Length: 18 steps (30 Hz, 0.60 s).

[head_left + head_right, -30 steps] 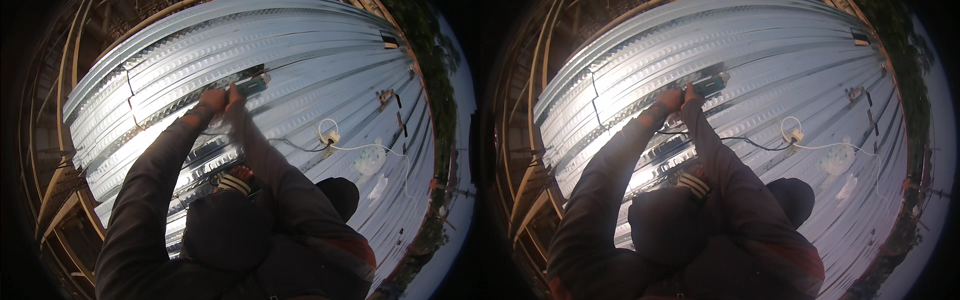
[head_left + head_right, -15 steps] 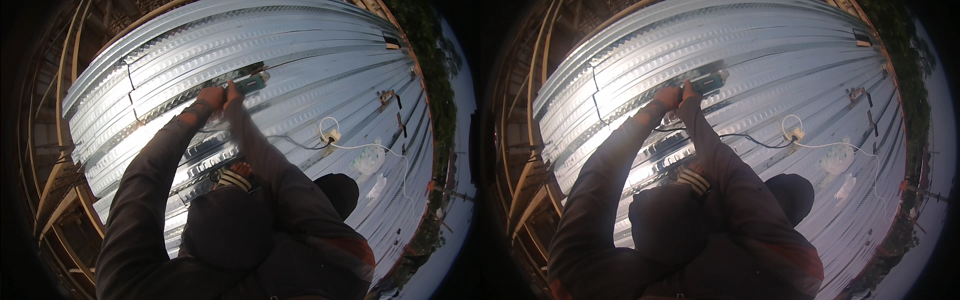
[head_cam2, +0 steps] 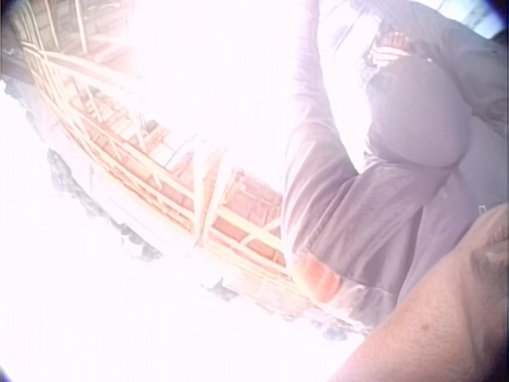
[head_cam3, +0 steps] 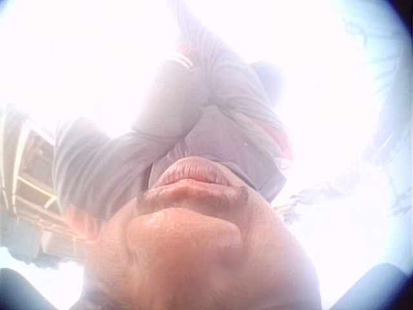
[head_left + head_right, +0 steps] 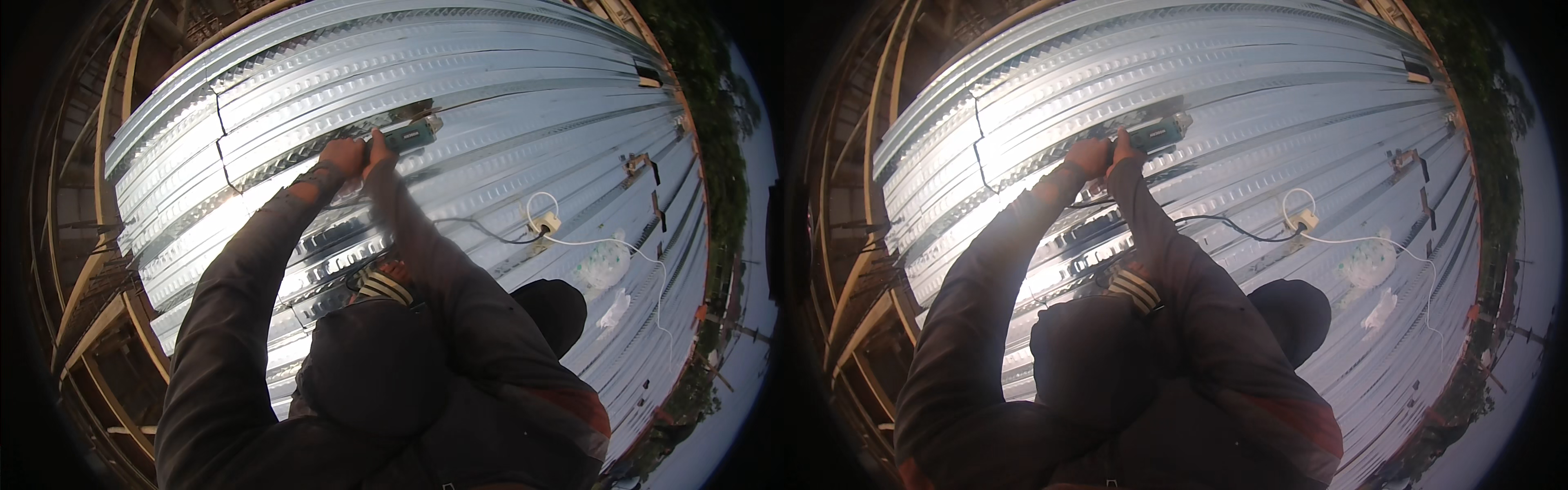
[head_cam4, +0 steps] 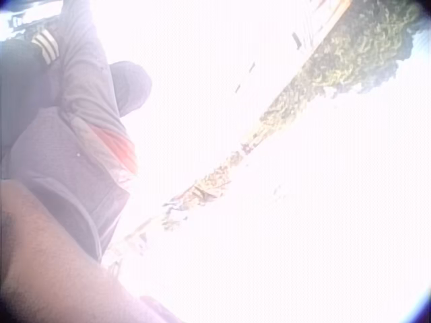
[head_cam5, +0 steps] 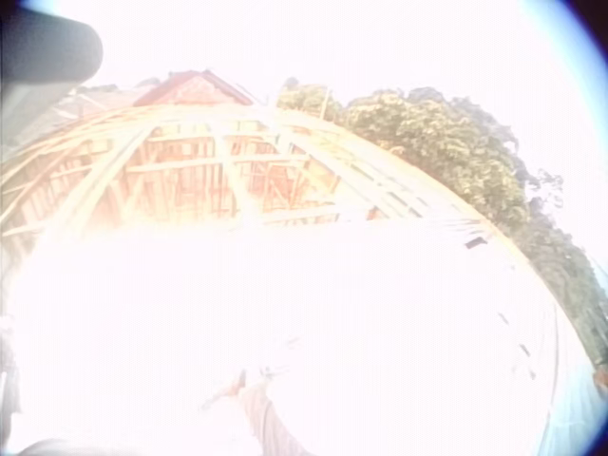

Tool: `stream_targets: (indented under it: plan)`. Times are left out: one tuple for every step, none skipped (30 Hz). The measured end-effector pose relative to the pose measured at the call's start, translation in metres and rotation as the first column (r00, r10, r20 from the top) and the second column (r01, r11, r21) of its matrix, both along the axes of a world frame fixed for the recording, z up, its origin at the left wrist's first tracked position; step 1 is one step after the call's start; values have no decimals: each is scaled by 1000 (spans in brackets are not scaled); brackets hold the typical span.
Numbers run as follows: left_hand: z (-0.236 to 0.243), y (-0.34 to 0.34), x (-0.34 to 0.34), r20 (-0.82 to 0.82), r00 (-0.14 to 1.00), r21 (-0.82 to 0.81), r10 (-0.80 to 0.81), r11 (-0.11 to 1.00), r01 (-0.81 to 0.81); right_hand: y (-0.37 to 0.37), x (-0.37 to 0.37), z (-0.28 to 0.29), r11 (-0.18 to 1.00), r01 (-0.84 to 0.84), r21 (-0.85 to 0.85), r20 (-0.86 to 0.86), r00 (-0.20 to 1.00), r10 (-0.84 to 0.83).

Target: The person uses an angle grinder to cut a corrugated metal sheet on a roof. They guide the tool along the sheet, repositioning as needed, and remove a cut section by hand.

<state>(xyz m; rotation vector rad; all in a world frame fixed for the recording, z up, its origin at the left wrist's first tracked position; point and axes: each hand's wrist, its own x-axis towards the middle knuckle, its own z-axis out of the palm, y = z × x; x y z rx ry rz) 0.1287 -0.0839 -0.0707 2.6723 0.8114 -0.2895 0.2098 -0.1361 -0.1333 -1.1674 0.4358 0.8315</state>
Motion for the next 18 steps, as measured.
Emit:
stream_targets:
  plan:
    - [0, 0, -3, -2, 1000, 8, 2, 1000, -2, 0, -3, 3, 1000, -11, -19, -13, 1000, 11]
    - [0, 0, -4, -5, 1000, 7, 4, 1000, -4, -1, -4, 3, 999, -21, -38, -24, 1000, 20]
    - [0, 0, -6, -7, 1000, 7, 6, 1000, -6, -1, -5, 3, 998, -31, -57, -36, 999, 29]
    - [1, 0, -8, -10, 1000, 6, 9, 1000, -9, 0, -7, 3, 999, -16, -38, -39, 999, 14]
    - [1, 1, -8, -10, 1000, 13, 6, 1000, -6, 2, -7, -1, 1000, 3, -18, -38, 999, -4]
    - [1, 1, -7, -9, 1000, 21, 3, 1000, -3, 3, -7, -4, 1000, 21, 2, -37, 999, -21]
    - [2, 1, -7, -9, 1000, 28, 0, 1000, 0, 3, -6, -7, 1000, 25, 9, -39, 999, -25]
    - [3, 1, -9, -19, 1000, 29, -1, 1000, 1, 3, -8, -7, 1000, 26, 14, -46, 999, -25]
    - [4, 1, -11, -29, 1000, 30, -2, 1000, 3, 4, -11, -7, 999, 26, 20, -53, 998, -25]
    - [6, 1, -13, -39, 999, 31, -3, 1000, 4, 4, -13, -7, 1000, 22, 17, -63, 998, -21]
    - [6, 1, -15, -36, 999, 23, 5, 1000, -5, 5, -14, -9, 1000, 17, 16, -73, 997, -16]
    - [7, 1, -17, -33, 999, 16, 14, 1000, -14, 4, -16, -11, 1000, 12, 27, -73, 997, -10]
    - [8, 1, -19, -30, 999, 8, 23, 1000, -22, 6, -18, -12, 999, 6, 41, -73, 997, -3]
    - [9, 0, -21, -41, 999, 14, 16, 1000, -15, 4, -21, -13, 998, -3, 64, -67, 998, 7]
    - [11, 0, -23, -53, 999, 19, 9, 1000, -8, 3, -24, -13, 997, -12, 75, -71, 997, 17]
    - [13, -1, -25, -65, 998, 24, 2, 1000, 0, 3, -26, -14, 996, -21, 87, -74, 997, 27]
    - [14, 0, -25, -60, 998, 26, 0, 1000, 2, 5, -23, -16, 995, -28, 92, -83, 996, 36]
    - [15, -1, -24, -55, 998, 29, -2, 1000, 4, 6, -21, -19, 996, -33, 83, -92, 995, 41]
